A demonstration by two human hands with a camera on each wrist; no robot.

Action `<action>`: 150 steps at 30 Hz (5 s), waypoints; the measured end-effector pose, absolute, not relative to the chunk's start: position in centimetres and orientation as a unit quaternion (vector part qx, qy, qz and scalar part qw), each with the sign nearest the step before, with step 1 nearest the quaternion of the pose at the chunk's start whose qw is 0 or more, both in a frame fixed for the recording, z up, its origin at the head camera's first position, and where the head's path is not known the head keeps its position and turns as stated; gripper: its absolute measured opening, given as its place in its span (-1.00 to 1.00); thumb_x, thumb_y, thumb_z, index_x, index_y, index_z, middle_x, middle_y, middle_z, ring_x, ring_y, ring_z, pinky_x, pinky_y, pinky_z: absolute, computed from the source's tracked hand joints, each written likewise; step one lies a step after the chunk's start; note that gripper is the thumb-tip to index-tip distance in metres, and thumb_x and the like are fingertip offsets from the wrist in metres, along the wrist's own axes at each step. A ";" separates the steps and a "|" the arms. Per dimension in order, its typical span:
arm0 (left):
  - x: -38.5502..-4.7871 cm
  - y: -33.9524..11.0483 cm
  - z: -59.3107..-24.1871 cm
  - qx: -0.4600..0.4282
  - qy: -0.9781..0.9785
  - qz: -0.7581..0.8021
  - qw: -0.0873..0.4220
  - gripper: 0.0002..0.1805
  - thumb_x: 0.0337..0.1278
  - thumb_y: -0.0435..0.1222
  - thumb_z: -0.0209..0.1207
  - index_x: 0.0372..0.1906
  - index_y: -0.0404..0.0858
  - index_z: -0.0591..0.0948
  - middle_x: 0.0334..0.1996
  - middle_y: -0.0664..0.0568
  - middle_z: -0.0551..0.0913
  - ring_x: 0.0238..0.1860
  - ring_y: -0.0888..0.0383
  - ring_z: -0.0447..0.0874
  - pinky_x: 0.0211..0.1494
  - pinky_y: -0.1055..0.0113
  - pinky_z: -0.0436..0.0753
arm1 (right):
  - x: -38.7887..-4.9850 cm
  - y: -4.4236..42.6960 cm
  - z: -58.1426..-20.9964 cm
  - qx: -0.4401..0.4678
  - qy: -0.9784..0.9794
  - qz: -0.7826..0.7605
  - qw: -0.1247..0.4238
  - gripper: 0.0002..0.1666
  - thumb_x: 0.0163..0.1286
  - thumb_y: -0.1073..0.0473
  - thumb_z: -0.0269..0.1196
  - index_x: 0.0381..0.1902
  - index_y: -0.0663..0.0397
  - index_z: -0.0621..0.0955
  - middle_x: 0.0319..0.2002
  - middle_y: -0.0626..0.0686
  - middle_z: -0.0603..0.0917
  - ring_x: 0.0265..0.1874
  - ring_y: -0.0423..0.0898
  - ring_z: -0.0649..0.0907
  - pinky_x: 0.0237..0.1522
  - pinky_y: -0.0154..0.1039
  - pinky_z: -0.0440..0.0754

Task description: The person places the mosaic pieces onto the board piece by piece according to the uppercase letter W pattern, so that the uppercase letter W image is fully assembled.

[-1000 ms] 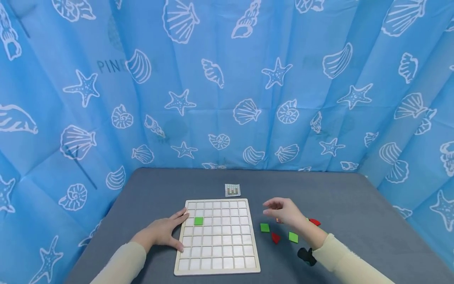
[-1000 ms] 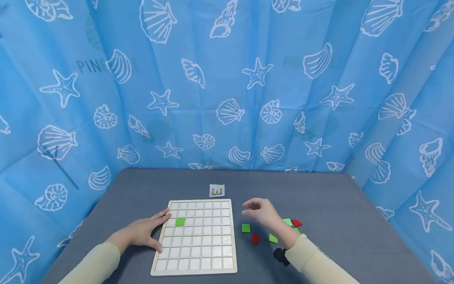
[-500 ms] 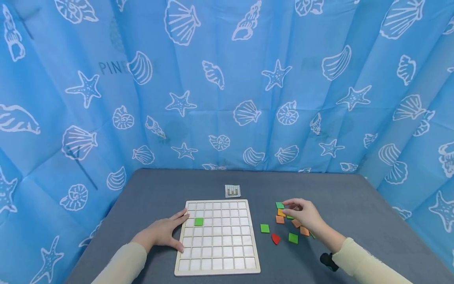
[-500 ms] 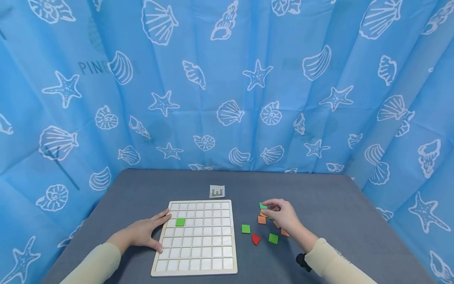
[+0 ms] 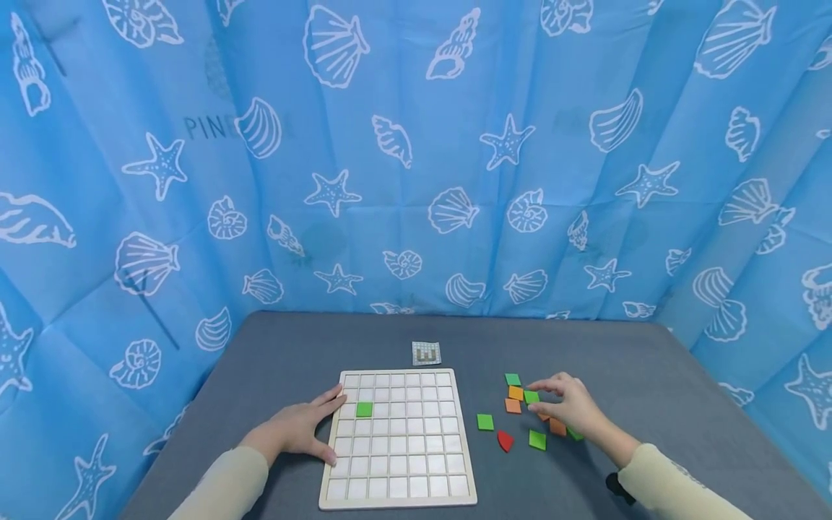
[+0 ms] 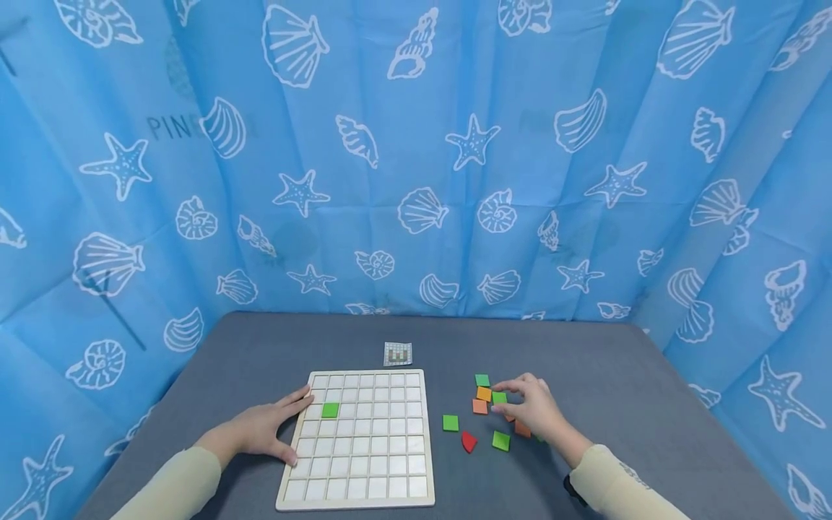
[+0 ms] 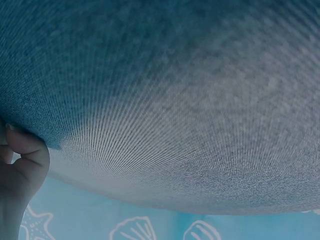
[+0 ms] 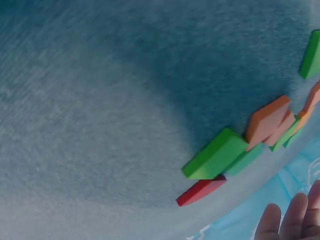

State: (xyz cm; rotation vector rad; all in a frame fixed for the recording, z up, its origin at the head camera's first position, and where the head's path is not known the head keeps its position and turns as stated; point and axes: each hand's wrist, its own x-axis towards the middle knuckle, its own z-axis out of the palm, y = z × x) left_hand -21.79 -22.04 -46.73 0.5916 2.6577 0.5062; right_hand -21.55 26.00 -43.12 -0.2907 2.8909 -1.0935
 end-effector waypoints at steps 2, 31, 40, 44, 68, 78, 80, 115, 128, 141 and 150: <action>-21.7 -22.1 -46.8 0.208 0.942 0.184 0.187 0.19 -0.28 0.23 0.43 0.52 -0.13 0.19 0.54 0.00 -0.02 0.34 -0.26 0.29 0.21 -0.18 0.36 | -21.8 26.1 -43.5 -0.098 0.933 -0.346 0.026 -0.55 0.17 0.15 0.45 0.00 0.19 0.68 -0.18 0.14 0.51 -0.09 0.15 0.41 -0.15 0.08 0.48; -21.8 -22.1 -46.6 0.215 0.942 0.180 0.183 0.18 -0.24 0.24 0.41 0.51 -0.14 0.19 0.54 -0.02 -0.01 0.34 -0.23 0.31 0.20 -0.18 0.37 | -23.4 24.3 -44.9 -0.085 0.956 -0.269 0.074 -0.67 0.08 0.17 0.50 -0.15 0.01 0.75 -0.27 0.05 0.46 -0.27 0.02 0.31 -0.30 -0.14 0.31; -21.9 -22.3 -46.8 0.207 0.945 0.173 0.185 0.18 -0.26 0.27 0.39 0.52 -0.11 0.18 0.54 0.02 -0.01 0.34 -0.21 0.31 0.21 -0.16 0.37 | -23.6 23.7 -44.9 -0.099 0.960 -0.255 0.056 -0.71 0.08 0.21 0.50 -0.19 0.02 0.73 -0.25 0.07 0.49 -0.22 0.04 0.37 -0.24 -0.04 0.39; -22.0 -22.3 -46.8 0.210 0.944 0.177 0.183 0.20 -0.27 0.30 0.37 0.52 -0.11 0.18 0.54 0.02 -0.01 0.34 -0.23 0.30 0.21 -0.17 0.36 | -23.9 23.7 -45.1 -0.097 0.963 -0.246 0.055 -0.70 0.08 0.19 0.49 -0.18 0.03 0.73 -0.27 0.06 0.49 -0.23 0.04 0.38 -0.27 -0.05 0.39; -21.6 -22.0 -46.6 0.218 0.943 0.175 0.178 0.15 -0.21 0.23 0.40 0.51 -0.14 0.19 0.54 -0.01 0.00 0.34 -0.23 0.31 0.22 -0.16 0.35 | -23.5 22.2 -43.6 -0.013 0.882 -0.468 0.050 -0.66 0.27 0.38 0.30 -0.02 0.41 0.55 -0.38 0.07 0.62 -0.65 -0.06 0.43 -0.64 -0.20 0.38; -21.4 -21.9 -46.2 0.220 0.944 0.172 0.176 0.13 -0.19 0.18 0.42 0.51 -0.16 0.20 0.54 -0.02 0.01 0.33 -0.26 0.31 0.21 -0.19 0.35 | -23.4 19.6 -42.2 0.019 0.825 -0.559 0.085 -0.52 0.39 0.29 0.22 0.23 0.36 0.49 -0.15 0.14 0.59 -0.15 0.12 0.59 -0.19 -0.05 0.56; -21.4 -21.9 -46.2 0.219 0.943 0.175 0.177 0.13 -0.19 0.17 0.42 0.51 -0.16 0.20 0.54 -0.02 0.00 0.33 -0.26 0.30 0.22 -0.19 0.35 | -23.4 19.1 -42.1 0.021 0.816 -0.571 0.091 -0.50 0.39 0.28 0.23 0.24 0.35 0.49 -0.11 0.14 0.58 -0.16 0.11 0.57 -0.20 -0.06 0.55; -21.5 -21.6 -46.4 0.199 0.949 0.167 0.177 0.17 -0.25 0.23 0.42 0.52 -0.11 0.18 0.54 0.03 -0.01 0.37 -0.19 0.26 0.25 -0.14 0.34 | -23.3 13.4 -41.6 0.085 0.739 -0.652 0.146 -0.59 0.36 0.30 0.26 0.10 0.45 0.56 -0.36 0.02 0.64 -0.43 -0.07 0.58 -0.24 -0.11 0.51; -21.6 -21.7 -46.4 0.196 0.951 0.162 0.177 0.16 -0.24 0.23 0.42 0.52 -0.10 0.19 0.54 0.04 0.00 0.37 -0.18 0.27 0.26 -0.14 0.34 | -23.2 11.3 -42.2 0.110 0.731 -0.653 0.162 -0.72 0.37 0.34 0.22 0.00 0.37 0.63 -0.27 0.09 0.66 -0.31 0.05 0.59 -0.29 -0.15 0.49; -21.5 -21.8 -46.3 0.203 0.949 0.166 0.178 0.14 -0.20 0.21 0.41 0.52 -0.11 0.18 0.54 0.03 -0.01 0.37 -0.22 0.26 0.27 -0.16 0.31 | -22.7 9.3 -42.7 0.096 0.722 -0.658 0.190 -0.77 0.37 0.33 0.23 -0.05 0.31 0.65 -0.35 0.02 0.66 -0.39 -0.05 0.59 -0.32 -0.17 0.39; -21.4 -21.8 -46.2 0.200 0.949 0.166 0.176 0.14 -0.20 0.20 0.42 0.52 -0.11 0.18 0.54 0.03 -0.01 0.37 -0.23 0.26 0.27 -0.17 0.30 | -22.5 8.3 -42.7 0.094 0.723 -0.657 0.190 -0.83 0.36 0.27 0.27 -0.16 0.26 0.69 -0.35 0.01 0.69 -0.39 -0.06 0.60 -0.32 -0.17 0.35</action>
